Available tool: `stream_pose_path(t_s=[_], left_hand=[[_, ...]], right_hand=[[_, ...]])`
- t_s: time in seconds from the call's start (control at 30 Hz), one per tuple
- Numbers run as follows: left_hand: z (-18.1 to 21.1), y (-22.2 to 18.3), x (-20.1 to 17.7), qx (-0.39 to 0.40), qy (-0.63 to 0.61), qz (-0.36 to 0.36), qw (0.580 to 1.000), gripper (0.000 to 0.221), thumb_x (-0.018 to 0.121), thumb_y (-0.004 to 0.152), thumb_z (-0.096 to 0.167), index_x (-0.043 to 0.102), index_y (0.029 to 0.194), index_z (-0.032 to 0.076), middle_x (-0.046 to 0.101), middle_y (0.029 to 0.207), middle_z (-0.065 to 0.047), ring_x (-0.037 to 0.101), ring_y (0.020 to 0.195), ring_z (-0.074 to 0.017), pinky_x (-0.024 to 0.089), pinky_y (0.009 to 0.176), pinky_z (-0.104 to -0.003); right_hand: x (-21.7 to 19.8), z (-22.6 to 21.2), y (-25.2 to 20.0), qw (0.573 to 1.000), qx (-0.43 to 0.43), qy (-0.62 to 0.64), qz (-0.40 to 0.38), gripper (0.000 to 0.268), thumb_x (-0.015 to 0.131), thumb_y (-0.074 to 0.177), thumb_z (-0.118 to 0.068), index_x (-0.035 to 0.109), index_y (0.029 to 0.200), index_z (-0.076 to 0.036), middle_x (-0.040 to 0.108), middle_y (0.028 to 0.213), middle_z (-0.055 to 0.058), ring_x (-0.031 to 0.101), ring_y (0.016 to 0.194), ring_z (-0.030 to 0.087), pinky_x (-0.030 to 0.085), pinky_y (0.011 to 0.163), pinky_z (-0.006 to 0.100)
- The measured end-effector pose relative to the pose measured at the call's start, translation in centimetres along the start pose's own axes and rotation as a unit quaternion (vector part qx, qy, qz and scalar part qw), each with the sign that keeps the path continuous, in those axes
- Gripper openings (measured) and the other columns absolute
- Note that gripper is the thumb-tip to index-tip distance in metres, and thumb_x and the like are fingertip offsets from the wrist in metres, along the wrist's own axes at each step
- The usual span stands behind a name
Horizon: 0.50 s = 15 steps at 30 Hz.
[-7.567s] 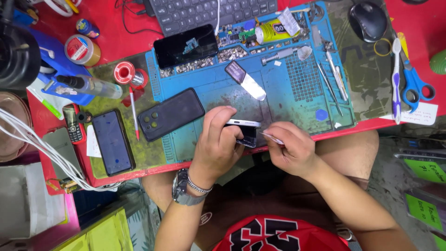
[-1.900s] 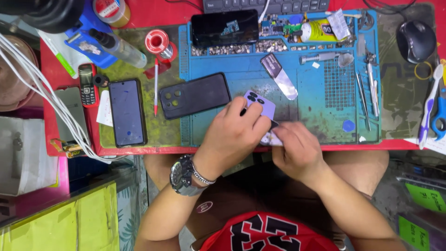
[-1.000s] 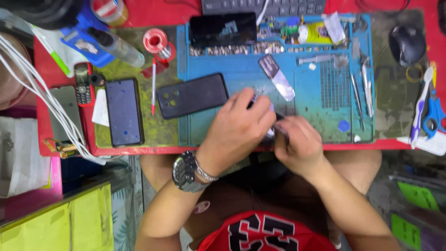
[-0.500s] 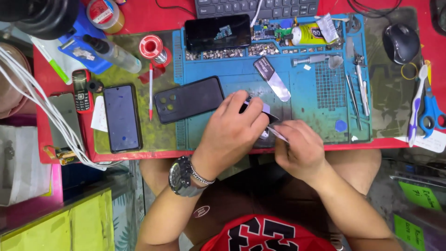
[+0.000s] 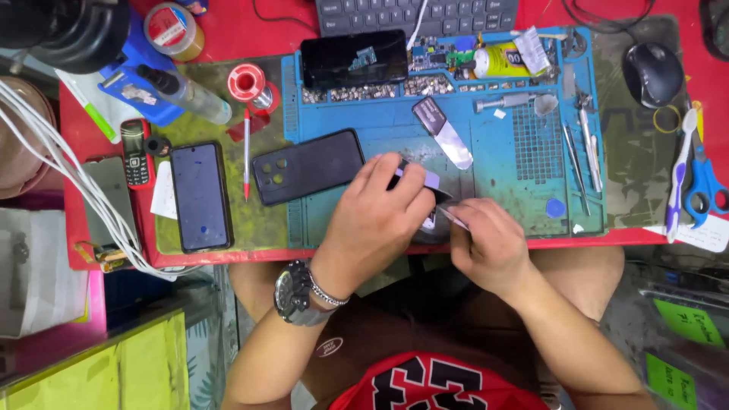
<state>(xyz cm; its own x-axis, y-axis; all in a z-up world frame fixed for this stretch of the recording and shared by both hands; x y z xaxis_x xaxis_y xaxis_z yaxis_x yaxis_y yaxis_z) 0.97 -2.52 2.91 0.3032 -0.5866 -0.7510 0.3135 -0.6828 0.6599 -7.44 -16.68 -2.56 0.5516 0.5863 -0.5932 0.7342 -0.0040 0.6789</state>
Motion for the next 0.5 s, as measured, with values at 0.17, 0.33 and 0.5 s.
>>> stream_pose_path(t_s=[0.17, 0.33, 0.5], left_hand=[[0.6, -0.3, -0.3, -0.002, 0.007, -0.010, 1.000, 0.019, 0.052, 0.102, 0.008, 0.058, 0.084, 0.009, 0.060, 0.101, -0.013, 0.062, 0.101, -0.0370, 0.055, 0.094, -0.047], [-0.1, -0.1, 0.0, -0.011, 0.005, 0.002, 1.000, 0.018, 0.050, 0.102, 0.006, 0.059, 0.086, 0.009, 0.060, 0.102, -0.013, 0.063, 0.101, -0.0373, 0.055, 0.095, -0.049], [0.0, -0.2, 0.0, -0.007, 0.003, -0.002, 1.000, 0.016, 0.051, 0.101, 0.008, 0.059, 0.086, 0.009, 0.060, 0.103, -0.013, 0.064, 0.103, -0.0376, 0.055, 0.097, -0.050]], right_hand=[[0.9, -0.3, -0.6, 1.000, -0.006, 0.003, 0.016, 0.007, 0.064, 0.091, 0.004, 0.070, 0.092, 0.000, 0.067, 0.083, 0.012, 0.066, 0.067, 0.034, 0.058, 0.060, 0.044], [-0.3, -0.3, 0.3, 1.000, 0.015, 0.012, 0.016, 0.012, 0.066, 0.088, 0.007, 0.073, 0.094, -0.001, 0.067, 0.085, 0.009, 0.066, 0.068, 0.031, 0.058, 0.061, 0.041], [1.1, 0.8, -0.4, 1.000, 0.008, 0.021, 0.011, 0.013, 0.064, 0.087, 0.007, 0.071, 0.095, 0.000, 0.067, 0.084, 0.013, 0.067, 0.070, 0.035, 0.058, 0.062, 0.045]])
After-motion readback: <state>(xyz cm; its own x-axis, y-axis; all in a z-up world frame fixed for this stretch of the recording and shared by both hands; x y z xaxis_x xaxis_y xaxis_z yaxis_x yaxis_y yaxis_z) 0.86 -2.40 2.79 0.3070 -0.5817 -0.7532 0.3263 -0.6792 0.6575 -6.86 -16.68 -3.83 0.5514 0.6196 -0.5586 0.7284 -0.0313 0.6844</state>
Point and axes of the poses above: each hand's wrist, its own y-axis towards the middle knuckle, its own x-axis out of the palm, z = x × y, the point moved 4 cm from there along y, towards the middle knuckle
